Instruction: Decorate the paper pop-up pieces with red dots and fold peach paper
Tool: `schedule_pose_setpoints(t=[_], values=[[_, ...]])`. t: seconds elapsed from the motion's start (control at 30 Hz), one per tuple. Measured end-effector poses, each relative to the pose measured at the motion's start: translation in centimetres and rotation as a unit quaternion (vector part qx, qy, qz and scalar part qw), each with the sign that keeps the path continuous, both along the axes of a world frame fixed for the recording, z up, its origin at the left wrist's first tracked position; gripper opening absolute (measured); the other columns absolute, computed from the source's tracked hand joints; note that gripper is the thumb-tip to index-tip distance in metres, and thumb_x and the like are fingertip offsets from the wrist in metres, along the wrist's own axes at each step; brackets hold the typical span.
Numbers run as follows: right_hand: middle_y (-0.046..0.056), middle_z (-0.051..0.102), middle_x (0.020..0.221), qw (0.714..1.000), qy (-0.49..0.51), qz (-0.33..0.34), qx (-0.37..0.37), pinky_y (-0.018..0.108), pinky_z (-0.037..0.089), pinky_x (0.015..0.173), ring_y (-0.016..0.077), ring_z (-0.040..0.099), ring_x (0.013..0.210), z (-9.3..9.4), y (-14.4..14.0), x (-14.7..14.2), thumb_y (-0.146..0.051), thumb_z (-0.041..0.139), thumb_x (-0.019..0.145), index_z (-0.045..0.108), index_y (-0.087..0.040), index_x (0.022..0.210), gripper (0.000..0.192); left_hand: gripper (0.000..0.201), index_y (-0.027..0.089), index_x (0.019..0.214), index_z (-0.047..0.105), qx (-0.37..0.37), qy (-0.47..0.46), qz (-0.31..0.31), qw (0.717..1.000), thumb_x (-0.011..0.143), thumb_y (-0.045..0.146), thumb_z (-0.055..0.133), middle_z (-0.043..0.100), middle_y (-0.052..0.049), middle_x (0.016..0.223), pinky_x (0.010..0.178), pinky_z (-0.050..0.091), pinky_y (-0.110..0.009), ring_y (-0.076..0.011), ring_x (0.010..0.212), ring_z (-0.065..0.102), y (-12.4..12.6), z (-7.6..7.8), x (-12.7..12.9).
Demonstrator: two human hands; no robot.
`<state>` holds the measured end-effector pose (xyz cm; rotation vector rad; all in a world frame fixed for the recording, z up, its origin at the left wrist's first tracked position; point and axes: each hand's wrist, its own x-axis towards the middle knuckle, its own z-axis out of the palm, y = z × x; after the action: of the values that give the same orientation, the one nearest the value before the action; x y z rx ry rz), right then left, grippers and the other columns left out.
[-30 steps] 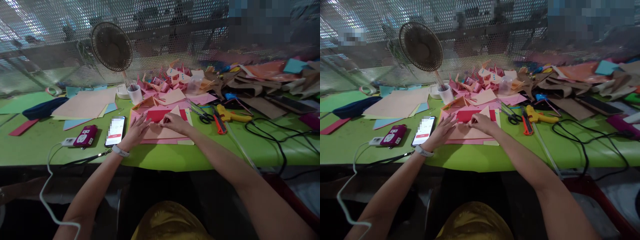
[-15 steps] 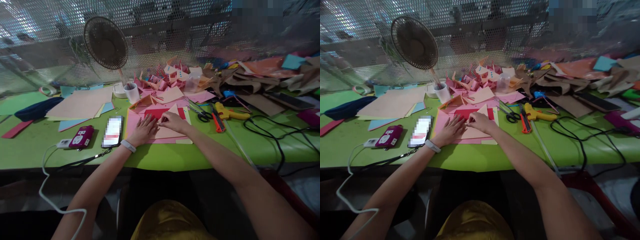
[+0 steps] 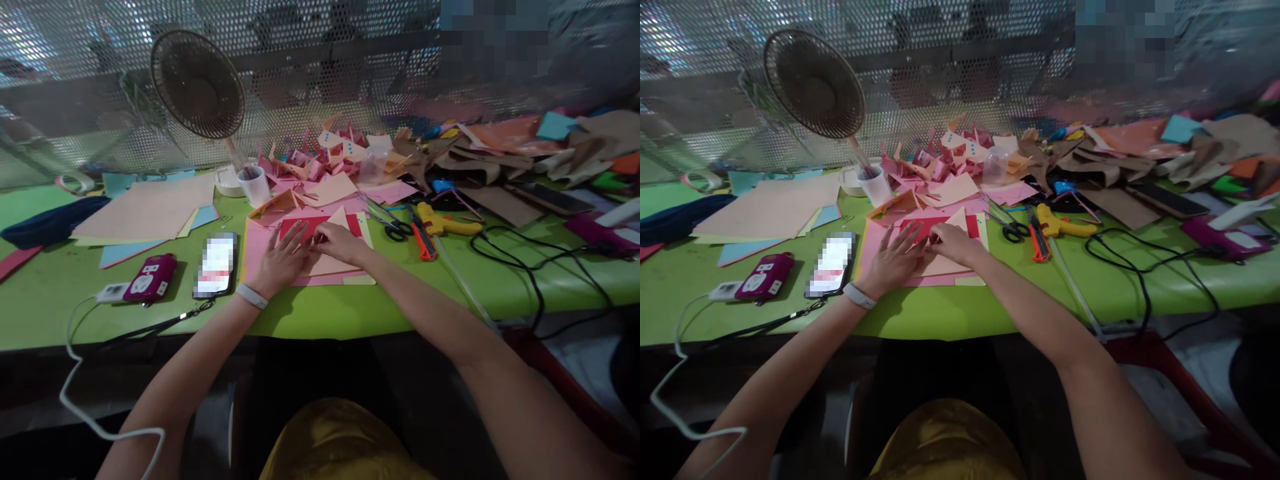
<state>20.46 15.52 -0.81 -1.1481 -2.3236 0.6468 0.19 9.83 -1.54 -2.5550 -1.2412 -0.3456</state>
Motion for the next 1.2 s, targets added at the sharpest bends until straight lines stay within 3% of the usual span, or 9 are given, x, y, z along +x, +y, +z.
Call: schedule_pose_setpoints(t=[0.23,0.37,0.53,0.6,0.67,0.77,0.83,0.93,1.2], values=[[0.003,0.066,0.092,0.999,-0.04,-0.018,0.021,0.027,0.043,0.074,0.0153,0.06,0.083,0.6,-0.5,-0.2,-0.025,0.067,0.086,0.063,-0.018,0.088,0.008,0.049,0.018,0.147,0.041,-0.096,-0.006,0.016,0.995,0.1,0.027,0.034,0.04,-0.011,0.154,0.118,0.025,-0.048,-0.0241,0.145,0.032,0.5,-0.6,-0.4],[0.005,0.068,0.097,0.991,-0.098,-0.092,0.025,0.028,0.044,0.077,0.017,0.062,0.086,1.1,0.0,1.1,-0.026,0.069,0.085,0.064,-0.018,0.092,0.011,0.05,0.016,0.148,0.04,-0.115,-0.008,0.016,0.993,0.101,0.029,0.03,0.038,-0.013,0.155,0.117,0.027,-0.046,-0.0239,0.144,0.034,0.9,-1.4,-0.8],[0.012,0.068,0.105,0.98,-0.135,-0.142,0.04,0.037,0.043,0.089,0.0242,0.063,0.1,3.6,-0.3,2.0,-0.022,0.057,0.091,0.068,-0.016,0.093,0.013,0.052,0.016,0.149,0.038,-0.112,0.004,-0.005,0.994,0.097,0.026,0.036,0.038,-0.014,0.155,0.116,0.028,-0.047,-0.0253,0.144,0.033,1.1,-1.3,-0.9],[0.012,0.067,0.117,0.984,-0.135,-0.108,0.047,0.037,0.043,0.093,0.0238,0.061,0.108,4.4,-1.8,0.9,-0.032,0.05,0.096,0.067,-0.017,0.107,0.025,0.053,0.015,0.148,0.04,-0.112,0.009,-0.008,0.994,0.096,0.025,0.037,0.038,-0.015,0.155,0.117,0.027,-0.047,-0.0253,0.145,0.032,1.1,-1.2,-1.1],[0.013,0.06,0.134,0.988,-0.137,0.004,0.066,0.037,0.041,0.101,0.0248,0.055,0.123,4.3,-4.3,-0.7,-0.049,0.042,0.099,0.06,-0.016,0.125,0.046,0.053,0.012,0.146,0.042,-0.118,0.017,-0.007,0.993,0.095,0.026,0.039,0.038,-0.016,0.155,0.118,0.025,-0.046,-0.0253,0.145,0.031,1.1,-1.3,-1.3],[0.024,0.035,0.154,0.97,-0.187,0.102,0.118,0.048,0.025,0.116,0.0346,0.03,0.144,2.5,-8.3,-2.5,-0.071,0.037,0.09,0.043,-0.003,0.143,0.087,0.059,0.01,0.149,0.037,-0.124,0.027,-0.01,0.992,0.093,0.028,0.042,0.033,-0.016,0.157,0.118,0.025,-0.044,-0.0252,0.146,0.029,1.2,-1.5,-1.5],[0.026,0.025,0.157,0.963,-0.219,0.093,0.131,0.053,0.017,0.119,0.0366,0.022,0.147,1.1,-10.1,-2.8,-0.076,0.033,0.088,0.034,0.002,0.148,0.098,0.062,0.012,0.151,0.032,-0.119,0.024,-0.01,0.993,0.092,0.026,0.041,0.031,-0.015,0.158,0.118,0.025,-0.044,-0.0242,0.147,0.028,1.2,-1.6,-1.5],[0.026,0.027,0.156,0.957,-0.237,0.081,0.145,0.055,0.012,0.12,0.0359,0.024,0.147,-0.2,-11.2,-2.2,-0.081,0.028,0.085,0.033,0.0,0.149,0.103,0.058,0.014,0.151,0.033,-0.113,0.018,-0.005,0.993,0.094,0.022,0.035,0.034,-0.014,0.157,0.118,0.025,-0.044,-0.0223,0.146,0.03,1.0,-1.4,-1.3],[0.025,0.03,0.155,0.953,-0.253,0.07,0.148,0.055,0.01,0.12,0.033,0.026,0.147,0.1,-11.4,0.8,-0.083,0.019,0.084,0.032,-0.003,0.15,0.105,0.053,0.016,0.15,0.034,-0.131,0.007,0.002,0.991,0.101,0.033,0.027,0.033,-0.011,0.158,0.118,0.025,-0.043,-0.0212,0.147,0.028,0.9,-1.2,-1.1]])
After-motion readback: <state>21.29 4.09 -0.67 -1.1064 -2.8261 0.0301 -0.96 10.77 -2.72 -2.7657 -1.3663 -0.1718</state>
